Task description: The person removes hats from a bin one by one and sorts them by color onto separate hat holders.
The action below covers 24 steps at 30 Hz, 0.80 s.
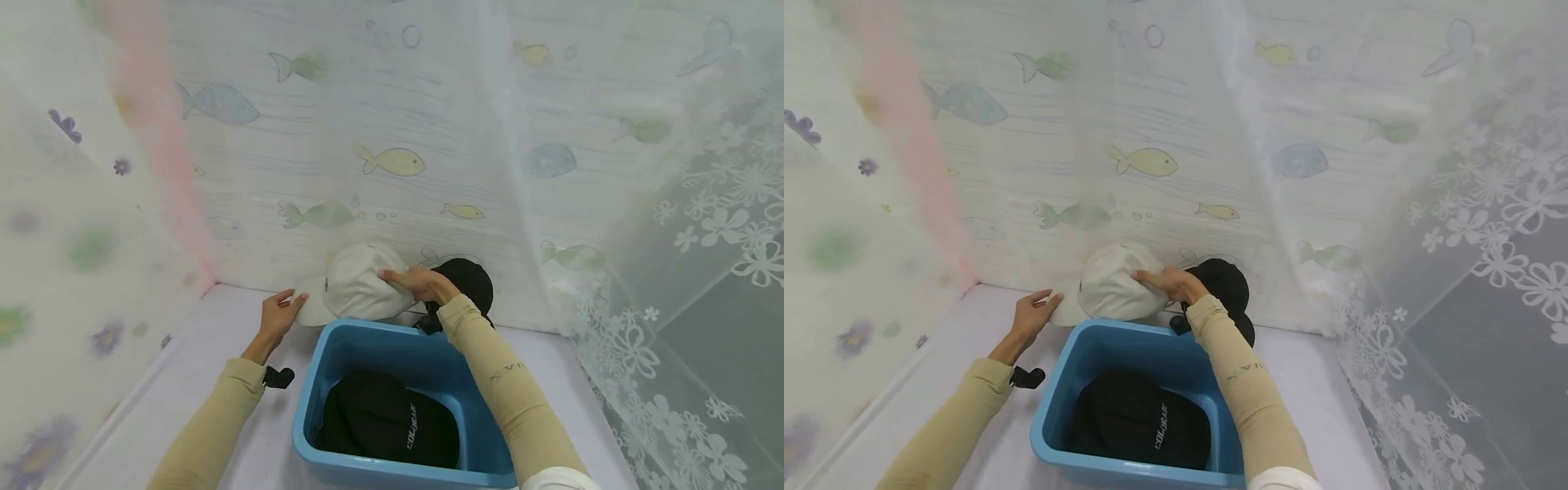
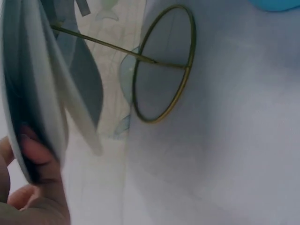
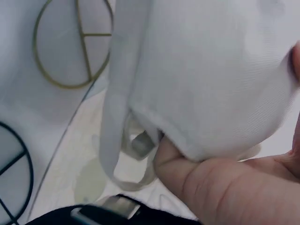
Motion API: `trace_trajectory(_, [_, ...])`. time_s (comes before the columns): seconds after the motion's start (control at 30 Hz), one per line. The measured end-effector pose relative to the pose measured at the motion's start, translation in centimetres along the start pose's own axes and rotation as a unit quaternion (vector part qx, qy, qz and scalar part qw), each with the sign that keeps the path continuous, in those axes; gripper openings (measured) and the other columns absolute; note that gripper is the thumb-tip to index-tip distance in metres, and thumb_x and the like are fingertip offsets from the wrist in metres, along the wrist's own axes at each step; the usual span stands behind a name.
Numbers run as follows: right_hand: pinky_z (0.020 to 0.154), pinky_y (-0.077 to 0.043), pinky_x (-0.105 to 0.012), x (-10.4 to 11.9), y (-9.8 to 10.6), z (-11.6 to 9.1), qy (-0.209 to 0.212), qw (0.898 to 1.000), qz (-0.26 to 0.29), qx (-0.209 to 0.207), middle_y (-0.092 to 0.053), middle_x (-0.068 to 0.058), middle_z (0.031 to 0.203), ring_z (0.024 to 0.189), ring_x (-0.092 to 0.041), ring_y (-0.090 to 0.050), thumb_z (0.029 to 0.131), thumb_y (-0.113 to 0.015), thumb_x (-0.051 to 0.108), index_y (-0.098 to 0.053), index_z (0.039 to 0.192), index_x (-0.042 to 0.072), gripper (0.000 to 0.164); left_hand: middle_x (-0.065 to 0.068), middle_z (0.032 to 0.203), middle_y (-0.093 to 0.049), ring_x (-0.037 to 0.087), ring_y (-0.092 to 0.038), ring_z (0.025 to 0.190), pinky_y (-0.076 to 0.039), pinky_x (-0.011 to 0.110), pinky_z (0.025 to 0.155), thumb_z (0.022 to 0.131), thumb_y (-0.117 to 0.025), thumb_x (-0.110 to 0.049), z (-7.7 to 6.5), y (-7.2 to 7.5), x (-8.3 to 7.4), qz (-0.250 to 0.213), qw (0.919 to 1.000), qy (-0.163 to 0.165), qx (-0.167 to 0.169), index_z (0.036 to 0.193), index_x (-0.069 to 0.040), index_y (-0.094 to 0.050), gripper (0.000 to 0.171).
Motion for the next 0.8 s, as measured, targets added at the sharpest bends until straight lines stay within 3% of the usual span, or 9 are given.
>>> trace_trajectory(0.13, [0.121, -0.031, -0.051, 0.1, -0.2, -0.5, -0.002, 1.0, 0.008, -0.013, -0.015, -0.022, 0.163, 0.146, -0.038, -0.034, 0.1, -0.06, 0.045, 0.009, 0.161, 0.003, 0.101, 0.039, 0.135, -0.055, 0.04, -0.067, 0.111, -0.059, 0.029, 0.076, 0.106, -0.055, -0.025, -0.8, 0.2, -0.7, 0.038, 0.9979, 0.0, 0.052, 0.15, 0.015, -0.035, 0.063])
trace_trajectory(0.23, [0.121, -0.03, -0.052, 0.3, 0.0, -1.0, 0.001, 1.0, 0.002, -0.017, -0.013, -0.023, 0.164, 0.148, -0.039, -0.031, 0.1, -0.061, 0.044, 0.006, 0.161, 0.001, 0.101, 0.041, 0.128, -0.058, 0.038, -0.071, 0.098, -0.061, 0.037, 0.076, 0.106, -0.052, -0.022, -1.6, 0.6, -1.8, 0.096, 0.9905, -0.013, 0.098, 0.15, 0.019, -0.028, 0.065])
trace_trajectory(0.37, [0.123, -0.027, -0.052, 0.7, 0.5, -2.3, 0.019, 0.999, -0.029, -0.019, -0.006, -0.023, 0.166, 0.151, -0.04, -0.024, 0.1, -0.062, 0.042, 0.01, 0.161, 0.0, 0.103, 0.038, 0.123, -0.062, 0.043, -0.068, 0.101, -0.058, 0.048, 0.083, 0.103, -0.053, -0.023, -2.6, 1.4, -3.6, 0.202, 0.9683, -0.031, 0.143, 0.15, 0.02, -0.024, 0.07])
trace_trajectory(0.47, [0.123, -0.025, -0.052, 1.1, 0.6, -3.7, 0.032, 0.996, -0.084, -0.027, -0.005, -0.023, 0.167, 0.153, -0.039, -0.019, 0.098, -0.064, 0.044, 0.01, 0.161, 0.0, 0.106, 0.039, 0.131, -0.057, 0.05, -0.06, 0.117, -0.054, 0.056, 0.092, 0.102, -0.055, -0.026, -3.4, 2.3, -4.4, 0.257, 0.9526, -0.042, 0.157, 0.15, 0.019, -0.025, 0.072])
trace_trajectory(0.57, [0.124, -0.024, -0.053, 1.8, 0.2, -5.4, 0.044, 0.988, -0.142, -0.035, -0.001, -0.021, 0.169, 0.156, -0.037, -0.011, 0.098, -0.064, 0.047, 0.013, 0.161, 0.002, 0.109, 0.04, 0.138, -0.051, 0.053, -0.054, 0.125, -0.05, 0.06, 0.099, 0.103, -0.055, -0.028, -4.3, 3.4, -4.9, 0.269, 0.9488, -0.069, 0.15, 0.152, 0.015, -0.028, 0.07])
trace_trajectory(0.7, [0.125, -0.018, -0.055, 2.5, -0.7, -8.4, 0.09, 0.974, -0.203, -0.041, 0.004, -0.018, 0.17, 0.157, -0.036, -0.003, 0.1, -0.06, 0.049, 0.016, 0.161, 0.006, 0.107, 0.038, 0.144, -0.047, 0.055, -0.048, 0.131, -0.045, 0.065, 0.104, 0.105, -0.055, -0.027, -6.2, 4.7, -5.6, 0.252, 0.9489, -0.137, 0.132, 0.154, 0.01, -0.03, 0.066])
trace_trajectory(0.8, [0.125, -0.015, -0.057, 2.7, -1.5, -10.9, 0.151, 0.953, -0.256, -0.051, 0.004, -0.019, 0.17, 0.157, -0.037, -0.002, 0.101, -0.06, 0.046, 0.011, 0.161, 0.004, 0.103, 0.034, 0.148, -0.046, 0.053, -0.044, 0.137, -0.039, 0.068, 0.107, 0.105, -0.056, -0.028, -7.9, 5.5, -6.2, 0.236, 0.9441, -0.192, 0.126, 0.156, 0.004, -0.031, 0.065])
Point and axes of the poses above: each hand's wrist, its own z-axis towards the middle knuckle, its own y-axis out of the back of the hand, x = y × z, the point moved 4 cm from there along z, towards the middle knuckle
